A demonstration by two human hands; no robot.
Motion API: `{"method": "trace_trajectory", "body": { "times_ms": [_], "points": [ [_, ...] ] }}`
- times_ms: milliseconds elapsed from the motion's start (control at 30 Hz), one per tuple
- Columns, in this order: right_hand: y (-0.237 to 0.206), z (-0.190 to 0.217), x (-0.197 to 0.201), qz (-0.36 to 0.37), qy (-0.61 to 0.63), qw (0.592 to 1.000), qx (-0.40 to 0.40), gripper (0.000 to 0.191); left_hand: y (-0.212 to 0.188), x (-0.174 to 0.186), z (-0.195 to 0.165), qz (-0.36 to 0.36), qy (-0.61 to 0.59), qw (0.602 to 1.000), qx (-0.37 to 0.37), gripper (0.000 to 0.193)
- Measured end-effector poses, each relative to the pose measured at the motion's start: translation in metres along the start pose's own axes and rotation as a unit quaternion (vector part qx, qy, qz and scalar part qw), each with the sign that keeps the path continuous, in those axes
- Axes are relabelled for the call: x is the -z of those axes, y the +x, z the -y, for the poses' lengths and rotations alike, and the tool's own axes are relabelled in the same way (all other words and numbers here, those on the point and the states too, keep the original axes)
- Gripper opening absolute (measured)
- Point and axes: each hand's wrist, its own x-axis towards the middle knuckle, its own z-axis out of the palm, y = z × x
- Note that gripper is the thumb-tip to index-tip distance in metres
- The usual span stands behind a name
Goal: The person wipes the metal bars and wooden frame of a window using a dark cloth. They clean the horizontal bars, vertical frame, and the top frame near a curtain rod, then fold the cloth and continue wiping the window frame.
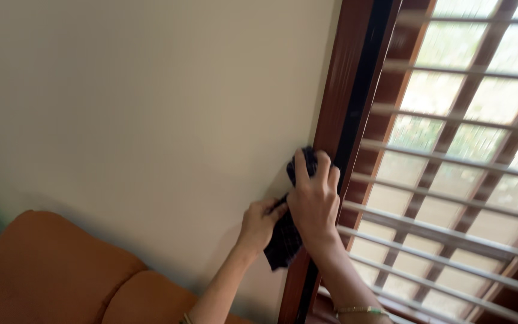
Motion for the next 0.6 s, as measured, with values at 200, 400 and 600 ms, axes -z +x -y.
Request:
{"method": "trace_trajectory", "body": {
  "times_ms": [200,400,600],
  "points": [
    [-0.098,0.01,-0.008,0.017,0.061,0.997,-0.033,0.066,-0.019,0.0,0.084,0.062,-0.01,0.996,0.062,0.023],
    [-0.209,0.02,-0.018,0.137,0.101,0.984,-0.057,0.063,-0.034,0.008,0.152,0.155,0.133,0.962,0.182,0.021],
    [-0.278,0.018,-0.014,0.369,0.164,0.877,-0.26,0.057,-0.046,0.017,0.196,0.175,0.11,0.952,0.225,0.025]
  ]
}}
